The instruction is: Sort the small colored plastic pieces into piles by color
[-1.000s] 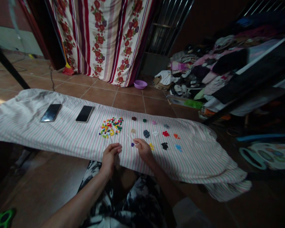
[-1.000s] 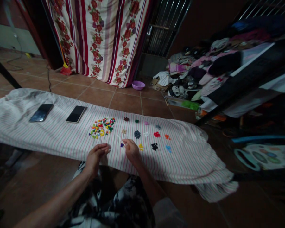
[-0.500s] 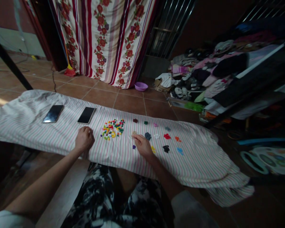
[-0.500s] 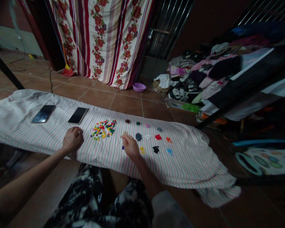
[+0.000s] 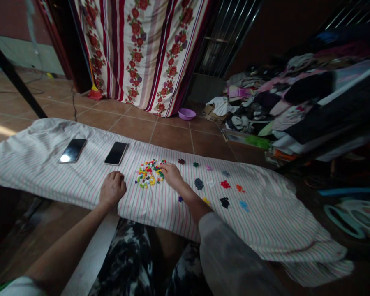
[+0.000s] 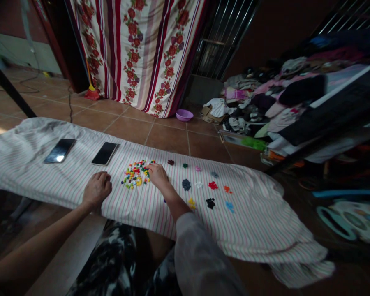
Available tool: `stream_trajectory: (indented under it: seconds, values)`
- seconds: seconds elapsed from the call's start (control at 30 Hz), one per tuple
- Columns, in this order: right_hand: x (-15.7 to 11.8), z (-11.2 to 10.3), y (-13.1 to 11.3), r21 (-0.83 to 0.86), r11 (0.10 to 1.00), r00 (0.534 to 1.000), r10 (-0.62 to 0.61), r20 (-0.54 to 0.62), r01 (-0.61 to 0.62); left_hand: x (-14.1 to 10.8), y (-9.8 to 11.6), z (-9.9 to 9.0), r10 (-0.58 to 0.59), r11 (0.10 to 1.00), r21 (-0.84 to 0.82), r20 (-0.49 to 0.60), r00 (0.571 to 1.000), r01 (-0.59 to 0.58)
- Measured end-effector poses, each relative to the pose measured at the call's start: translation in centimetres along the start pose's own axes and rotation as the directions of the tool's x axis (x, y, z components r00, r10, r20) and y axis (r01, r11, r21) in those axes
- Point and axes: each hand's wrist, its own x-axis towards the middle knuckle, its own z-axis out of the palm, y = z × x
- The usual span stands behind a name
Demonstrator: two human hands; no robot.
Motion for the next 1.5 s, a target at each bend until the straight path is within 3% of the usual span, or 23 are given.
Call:
stream_trajectory:
  seconds: [0.2,0.63,0.97,1.5]
  values:
    - [1.8,0.3,-0.3,-0.168,0.985,0.992,0.068,0.11,-0.049,0.0,0.1,0.0,-0.002,1.0,0.018,0.002,1.0,0.002]
    - [2.3,1.1,-1.0,-0.201,0.964,0.975,0.195,0.102,-0.172,0.1,0.1,0.1,-0.018,1.0,0.007,0.008,1.0,0.018]
    - [1.6,1.9,-0.2,-0.075,0.993,0.996,0.09,-0.008,-0.09,0.0,-0.1,0.4,-0.005,1.0,0.021,-0.006,1.0,0.005]
    - [-0.2,1.1,0.3,0.127,0.987,0.983,0.119,-0.143,-0.101,0.2,0.2,-0.3,-0.039,0.999,-0.022,0.031,0.999,0.039]
